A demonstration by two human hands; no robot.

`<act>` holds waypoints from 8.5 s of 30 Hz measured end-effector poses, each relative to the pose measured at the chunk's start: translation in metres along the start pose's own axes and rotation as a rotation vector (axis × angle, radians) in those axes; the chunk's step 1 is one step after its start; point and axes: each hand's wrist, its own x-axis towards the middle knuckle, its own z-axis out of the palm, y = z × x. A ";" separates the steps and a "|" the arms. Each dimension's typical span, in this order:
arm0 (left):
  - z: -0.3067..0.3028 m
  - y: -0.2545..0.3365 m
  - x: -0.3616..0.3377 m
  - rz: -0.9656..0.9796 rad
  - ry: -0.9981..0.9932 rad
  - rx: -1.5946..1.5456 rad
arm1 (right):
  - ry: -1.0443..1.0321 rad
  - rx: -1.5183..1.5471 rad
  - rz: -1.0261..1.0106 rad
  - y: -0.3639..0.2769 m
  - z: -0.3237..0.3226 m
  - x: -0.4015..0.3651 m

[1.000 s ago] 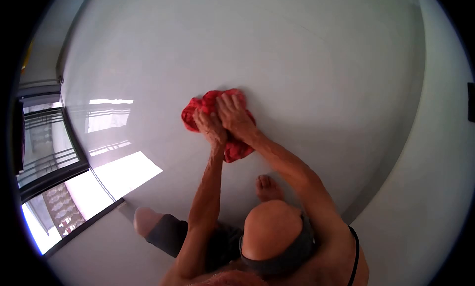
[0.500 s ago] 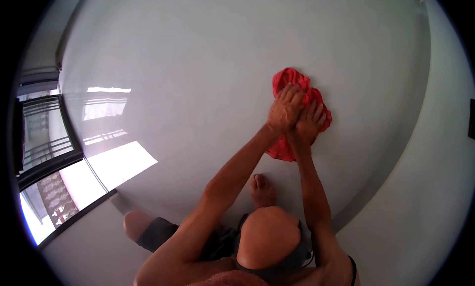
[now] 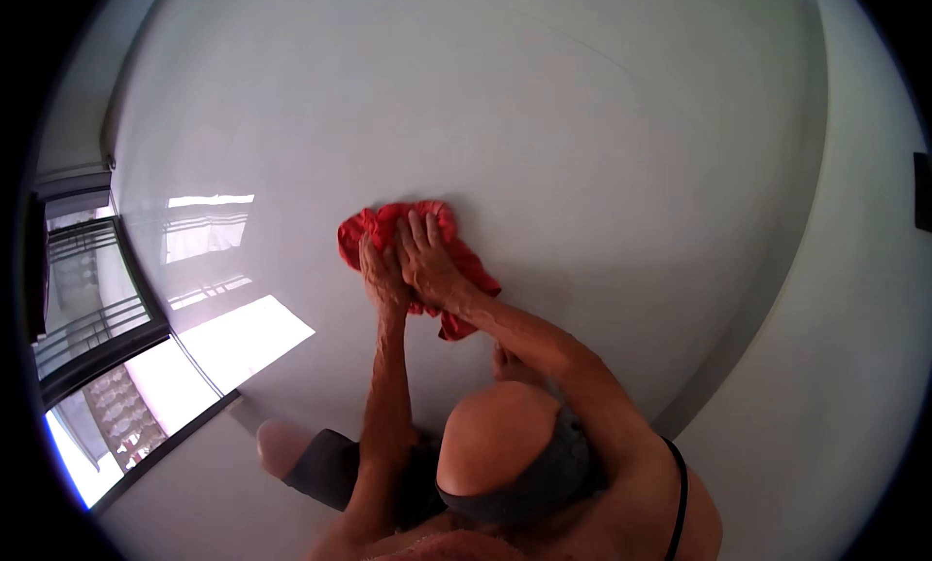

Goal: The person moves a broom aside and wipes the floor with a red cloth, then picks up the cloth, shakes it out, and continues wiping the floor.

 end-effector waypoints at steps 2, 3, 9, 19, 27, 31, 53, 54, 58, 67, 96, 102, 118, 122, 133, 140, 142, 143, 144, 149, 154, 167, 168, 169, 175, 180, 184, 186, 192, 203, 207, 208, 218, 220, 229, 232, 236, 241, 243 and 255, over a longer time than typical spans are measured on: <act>-0.005 -0.016 -0.032 -0.112 0.045 0.014 | -0.011 -0.053 -0.090 -0.010 0.003 -0.009; 0.000 -0.014 -0.032 -0.147 0.084 0.026 | -0.009 -0.089 -0.129 -0.007 0.004 -0.014; 0.053 0.020 0.007 -0.128 0.149 -0.030 | 0.043 -0.086 -0.088 0.058 0.009 0.002; 0.154 0.138 0.054 0.399 -0.159 -0.173 | 0.092 -0.045 0.383 0.160 -0.052 -0.077; 0.083 0.144 -0.033 0.232 -0.196 -0.130 | -0.081 0.215 0.398 0.116 -0.102 -0.144; 0.077 0.150 -0.021 0.105 -0.209 -0.118 | 0.126 0.391 0.619 0.122 -0.111 -0.119; 0.134 0.138 0.092 0.211 0.002 -0.029 | 0.157 -0.013 0.383 0.202 -0.046 0.010; 0.132 0.131 0.074 0.215 -0.007 -0.041 | 0.131 0.022 0.384 0.193 -0.050 -0.007; 0.115 0.135 0.024 0.118 -0.013 -0.044 | 0.027 -0.023 0.434 0.157 -0.043 -0.044; 0.143 0.139 0.117 0.150 -0.016 -0.026 | 0.026 -0.054 0.480 0.214 -0.035 0.030; 0.104 0.169 -0.069 0.264 -0.244 -0.068 | 0.060 -0.089 0.667 0.030 -0.073 -0.204; 0.146 0.229 -0.087 0.405 -0.485 -0.266 | 0.164 -0.308 0.814 0.075 -0.091 -0.234; 0.101 0.132 0.043 0.358 -0.228 -0.053 | 0.281 -0.029 0.531 0.120 -0.037 -0.059; 0.082 0.089 0.045 0.392 -0.212 -0.007 | 0.326 0.038 0.406 0.105 -0.035 -0.042; 0.074 0.125 0.077 0.332 -0.512 0.111 | 0.138 -0.008 0.399 0.107 -0.042 -0.049; 0.113 0.167 0.082 0.797 -0.767 0.231 | 0.138 -0.195 0.601 0.140 -0.044 -0.107; 0.105 0.196 0.100 0.933 -0.978 0.365 | 0.116 -0.231 0.600 0.147 -0.057 -0.123; 0.093 0.218 0.113 0.959 -1.084 0.413 | 0.130 -0.228 0.600 0.148 -0.057 -0.123; 0.079 0.240 0.126 0.988 -1.192 0.463 | 0.146 -0.227 0.605 0.148 -0.057 -0.122; 0.020 0.303 0.172 1.166 -1.291 0.565 | 0.167 -0.250 0.679 0.137 -0.054 -0.104; 0.049 0.234 0.164 1.148 -1.107 0.187 | 0.146 -0.277 0.668 0.137 -0.057 -0.103; 0.133 0.164 0.085 1.120 -0.681 -0.281 | -0.614 -0.155 0.528 0.149 -0.238 -0.141; 0.134 0.165 0.080 1.103 -0.671 -0.267 | -0.574 -0.132 0.513 0.152 -0.233 -0.128; 0.137 0.169 0.075 1.087 -0.662 -0.252 | -0.533 -0.108 0.497 0.154 -0.222 -0.114; 0.148 0.167 0.077 1.107 -0.514 -0.251 | -0.065 -0.260 0.719 0.118 -0.078 -0.107; 0.145 0.164 0.102 1.075 -0.563 -0.240 | 0.067 -0.251 0.948 0.104 -0.062 -0.063; 0.154 0.141 0.158 0.965 -0.309 -0.305 | 0.197 -0.262 0.815 0.131 -0.040 -0.005; 0.144 0.118 0.194 0.916 -0.196 -0.289 | 0.229 -0.214 0.696 0.142 -0.031 0.042; 0.061 0.008 0.274 0.724 -0.101 -0.128 | 0.263 0.030 0.455 0.098 0.015 0.175; -0.138 -0.200 0.116 0.212 0.016 0.333 | -0.194 -0.042 -0.112 -0.141 0.074 0.202; -0.115 -0.176 0.114 0.118 0.082 0.365 | -0.139 -0.072 -0.200 -0.113 0.065 0.201; -0.103 -0.179 0.118 0.079 0.072 0.352 | -0.134 -0.083 -0.204 -0.102 0.066 0.204; 0.018 -0.038 0.193 0.365 -0.066 0.237 | -0.056 0.021 0.237 0.042 0.016 0.154; 0.032 0.001 0.192 0.423 -0.111 0.114 | -0.039 0.040 0.336 0.060 0.000 0.129; 0.029 0.019 0.098 0.586 -0.279 -0.036 | 0.330 0.422 1.001 0.036 -0.032 0.048; 0.006 0.011 0.090 0.553 -0.325 -0.027 | 0.367 0.253 1.050 0.022 -0.026 0.051; -0.010 0.010 0.094 0.490 -0.320 -0.042 | 0.080 -0.010 0.877 0.023 -0.018 0.064; -0.006 0.014 0.108 0.399 -0.232 -0.046 | 0.129 0.013 0.712 0.047 0.000 0.081; 0.006 0.015 0.124 0.363 -0.192 -0.013 | 0.100 0.014 0.715 0.059 0.004 0.096; 0.051 0.027 0.218 0.443 -0.151 0.062 | 0.068 -0.052 0.586 0.139 0.011 0.181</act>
